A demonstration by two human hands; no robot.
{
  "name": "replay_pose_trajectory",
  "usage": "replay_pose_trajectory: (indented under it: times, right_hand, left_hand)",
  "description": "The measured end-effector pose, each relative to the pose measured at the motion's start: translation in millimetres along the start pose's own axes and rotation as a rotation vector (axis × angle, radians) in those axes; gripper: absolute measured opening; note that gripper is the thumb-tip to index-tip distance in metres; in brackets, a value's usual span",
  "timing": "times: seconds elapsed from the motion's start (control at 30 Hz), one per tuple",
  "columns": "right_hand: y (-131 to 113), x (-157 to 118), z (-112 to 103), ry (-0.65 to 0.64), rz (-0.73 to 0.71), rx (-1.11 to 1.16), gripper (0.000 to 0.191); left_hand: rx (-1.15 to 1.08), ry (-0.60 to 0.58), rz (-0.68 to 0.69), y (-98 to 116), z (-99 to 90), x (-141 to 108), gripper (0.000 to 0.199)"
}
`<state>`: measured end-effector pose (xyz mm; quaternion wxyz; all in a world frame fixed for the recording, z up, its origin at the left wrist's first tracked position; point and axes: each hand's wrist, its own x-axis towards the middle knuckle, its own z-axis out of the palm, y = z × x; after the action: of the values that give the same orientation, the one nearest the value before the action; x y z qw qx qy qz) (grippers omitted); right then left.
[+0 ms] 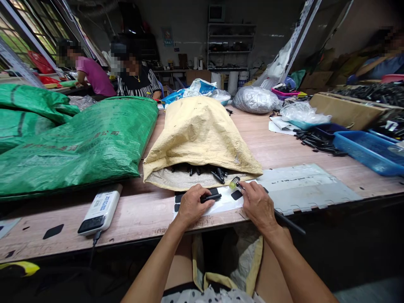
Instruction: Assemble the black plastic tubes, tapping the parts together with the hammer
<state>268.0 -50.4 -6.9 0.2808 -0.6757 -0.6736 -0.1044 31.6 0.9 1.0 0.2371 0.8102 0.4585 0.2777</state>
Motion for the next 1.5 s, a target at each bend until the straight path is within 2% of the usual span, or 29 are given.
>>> replay_pose_trajectory:
  times: [0.13,0.23,0.33,0.53,0.6,0.7,0.9,1.1,1.23,1.37,1.5]
  right_hand:
    - [-19.8,-1.1,-11.3,0.051,-0.028,0.305,0.031]
    - [-38.9,-3.9,-18.5,-0.019,-0.072,0.47,0.029]
    - [-51.7,-6.4,-22.7,-0.081,-0.083,0.498,0.03]
    - [-60.0,-11.1,-21.6,-0.028,-0.133,0.476,0.033]
    - [-60.7,-13.1,-18.4,-0.058,-0.147,0.437,0.034]
    - [-59.1,-14.1,-15.4,-0.116,-0.14,0.39,0.034]
    - [-49.4,-11.8,-19.4,0.007,-0.086,0.415,0.032]
    - [-43.9,-19.4,-10.7,-0.065,-0.047,0.431,0.031]
    - [-35.9,-15.0,-11.5,-0.041,-0.009,0.426,0.031]
    - [-18.1,-6.8,-10.6,-0.02,0.04,0.289,0.031]
    - [-1.7,-2.8,-0.9,0.003,0.055,0.102,0.028]
  left_hand:
    - [-0.046,0.001,-0.009,0.2,-1.6,0.9,0.014]
    - [-0.053,-0.001,-0.006,1.1,-1.5,0.5,0.014]
    - [-0.07,0.01,0.001,0.2,-0.8,-0.2,0.017]
    - [-0.081,0.004,-0.01,-2.1,0.1,1.1,0.016]
    - [-0.085,-0.001,-0.011,-1.9,-0.1,1.3,0.015]
    - [-0.094,-0.002,-0.01,-1.2,-0.3,1.0,0.016]
    - [-0.12,0.003,-0.013,-1.2,-0.3,0.8,0.017]
    - [-0.125,0.01,-0.023,-2.3,0.7,0.5,0.019]
    - [-0.12,0.012,-0.032,-1.4,0.2,1.1,0.018]
    - [-0.108,0.01,-0.035,1.2,-1.1,1.9,0.016]
    - [-0.085,-0.006,-0.048,4.0,-3.4,1.8,0.016]
